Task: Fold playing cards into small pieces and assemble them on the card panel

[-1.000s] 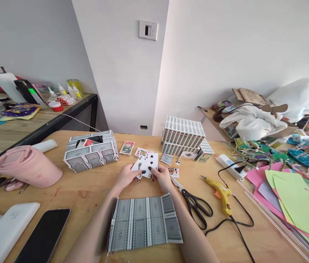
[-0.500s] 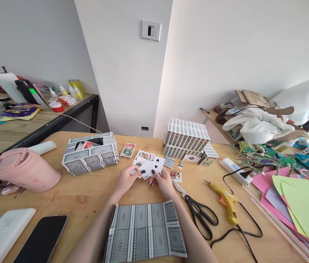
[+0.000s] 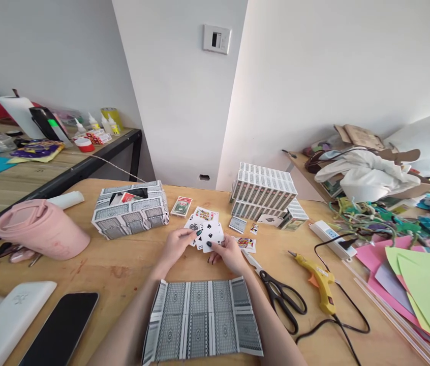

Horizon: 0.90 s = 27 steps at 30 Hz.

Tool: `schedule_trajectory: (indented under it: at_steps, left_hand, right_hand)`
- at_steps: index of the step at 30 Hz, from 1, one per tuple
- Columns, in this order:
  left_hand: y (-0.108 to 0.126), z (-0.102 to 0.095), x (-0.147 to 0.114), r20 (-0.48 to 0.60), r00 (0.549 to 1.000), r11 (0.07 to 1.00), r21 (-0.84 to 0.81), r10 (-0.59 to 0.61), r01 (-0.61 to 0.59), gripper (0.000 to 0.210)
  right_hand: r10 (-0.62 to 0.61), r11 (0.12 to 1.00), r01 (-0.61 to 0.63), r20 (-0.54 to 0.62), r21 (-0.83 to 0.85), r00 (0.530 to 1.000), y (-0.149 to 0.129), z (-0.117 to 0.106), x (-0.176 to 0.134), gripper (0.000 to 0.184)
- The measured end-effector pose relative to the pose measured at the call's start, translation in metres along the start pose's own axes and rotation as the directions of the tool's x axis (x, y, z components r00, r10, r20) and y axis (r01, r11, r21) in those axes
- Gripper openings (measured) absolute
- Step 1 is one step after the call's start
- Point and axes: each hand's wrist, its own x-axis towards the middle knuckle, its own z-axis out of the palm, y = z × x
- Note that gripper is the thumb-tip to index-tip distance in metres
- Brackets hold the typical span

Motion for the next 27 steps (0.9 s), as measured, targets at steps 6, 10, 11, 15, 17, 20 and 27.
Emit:
schedule_trajectory:
  at_steps: [6,10,11,15,17,20,27]
  left_hand:
    - [0.003,-0.001,-0.003,0.078,0.994,0.993,0.085,0.077,-0.083,0.016]
    - [0.002,0.002,-0.003,0.059,0.991,0.979,0.154,0.124,-0.131,0.018]
    - [0.001,0.003,-0.004,0.038,0.991,0.977,0.168,0.128,-0.133,0.019]
    - [-0.003,0.005,-0.006,-0.004,0.979,0.924,0.333,0.201,-0.189,0.021]
    - [-0.004,0.004,-0.007,-0.036,0.957,0.844,0.481,0.288,-0.236,0.021]
    - [-0.004,0.001,-0.007,-0.154,0.9,0.756,0.61,0.408,-0.238,0.02]
    - [0.001,0.01,0.0,0.012,0.992,0.992,-0.041,0.123,-0.123,0.034]
  right_hand:
    - [-0.114,0.989,0.101,-0.129,-0.106,0.985,0.004,-0.003,0.002,0.027]
    - [-0.136,0.99,0.142,-0.207,0.014,0.969,0.008,-0.007,0.005,0.025]
    - [-0.13,0.987,0.149,-0.234,0.065,0.963,0.009,-0.008,0.005,0.026]
    - [-0.128,0.953,0.203,-0.307,0.227,0.943,0.007,-0.009,0.003,0.035]
    - [-0.12,0.944,0.204,-0.305,0.259,0.945,0.007,-0.009,0.003,0.038]
    - [-0.104,0.945,0.191,-0.307,0.267,0.946,0.008,-0.007,0.003,0.035]
    - [-0.087,0.941,0.167,-0.267,0.293,0.96,0.007,0.002,0.004,0.032]
